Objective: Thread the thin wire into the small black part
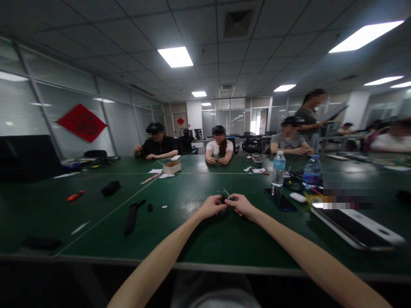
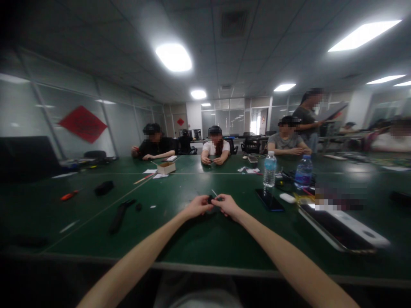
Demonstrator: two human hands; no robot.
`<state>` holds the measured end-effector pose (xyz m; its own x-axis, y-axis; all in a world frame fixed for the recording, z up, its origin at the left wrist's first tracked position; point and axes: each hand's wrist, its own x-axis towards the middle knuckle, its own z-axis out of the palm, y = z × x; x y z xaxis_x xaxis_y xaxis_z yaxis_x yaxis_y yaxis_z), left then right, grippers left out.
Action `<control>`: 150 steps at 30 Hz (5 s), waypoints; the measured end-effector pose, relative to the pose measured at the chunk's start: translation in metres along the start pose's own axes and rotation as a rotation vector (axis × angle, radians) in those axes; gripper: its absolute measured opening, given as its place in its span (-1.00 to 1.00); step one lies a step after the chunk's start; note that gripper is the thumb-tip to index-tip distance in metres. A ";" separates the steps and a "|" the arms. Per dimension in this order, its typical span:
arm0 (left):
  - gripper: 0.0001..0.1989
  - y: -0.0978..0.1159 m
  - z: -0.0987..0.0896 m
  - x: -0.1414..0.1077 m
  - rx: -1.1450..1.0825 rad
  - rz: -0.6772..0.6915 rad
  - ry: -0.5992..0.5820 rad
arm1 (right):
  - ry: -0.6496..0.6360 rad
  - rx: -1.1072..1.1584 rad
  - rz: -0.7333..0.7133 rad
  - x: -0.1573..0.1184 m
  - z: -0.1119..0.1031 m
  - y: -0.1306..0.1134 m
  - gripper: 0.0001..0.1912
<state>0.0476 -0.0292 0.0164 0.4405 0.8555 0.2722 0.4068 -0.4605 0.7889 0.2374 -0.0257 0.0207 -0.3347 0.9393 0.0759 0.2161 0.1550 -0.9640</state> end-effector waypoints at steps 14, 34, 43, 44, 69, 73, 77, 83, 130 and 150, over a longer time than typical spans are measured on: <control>-0.58 0.011 -0.001 -0.005 -0.056 -0.020 0.001 | -0.030 -0.028 0.017 0.005 -0.004 0.005 -0.57; -0.52 -0.006 -0.003 0.008 -0.327 -0.226 0.028 | 0.185 -0.420 -0.586 -0.008 0.001 -0.015 -0.79; -0.61 0.001 -0.005 0.004 -0.405 -0.193 -0.060 | 0.077 -0.697 -0.790 -0.019 0.005 -0.023 -0.82; -0.62 0.001 -0.005 0.003 -0.396 -0.185 -0.067 | 0.082 -0.710 -0.795 -0.019 0.004 -0.023 -0.83; -0.74 -0.008 -0.003 0.006 -0.501 -0.196 -0.059 | 0.063 -0.812 -0.826 -0.027 0.010 -0.027 -0.79; -0.69 -0.010 -0.003 0.007 -0.466 -0.199 -0.069 | 0.096 -0.815 -0.802 -0.026 0.007 -0.027 -0.78; -0.69 -0.008 -0.004 0.006 -0.449 -0.181 -0.095 | 0.092 -0.835 -0.806 -0.025 0.006 -0.025 -0.78; -0.77 -0.007 -0.003 0.004 -0.468 -0.153 -0.089 | 0.057 -0.849 -0.848 -0.027 0.010 -0.026 -0.75; -0.55 0.022 -0.005 -0.007 0.294 0.112 0.060 | 0.132 -0.307 -0.453 0.005 0.001 0.001 -0.70; -0.53 0.018 -0.010 -0.005 0.498 0.146 0.046 | -0.094 -0.199 -0.132 -0.001 0.000 0.000 -0.65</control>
<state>0.0444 -0.0392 0.0344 0.4904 0.7780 0.3927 0.6799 -0.6234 0.3861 0.2379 -0.0266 0.0206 -0.4534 0.8759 0.1649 0.3381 0.3402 -0.8775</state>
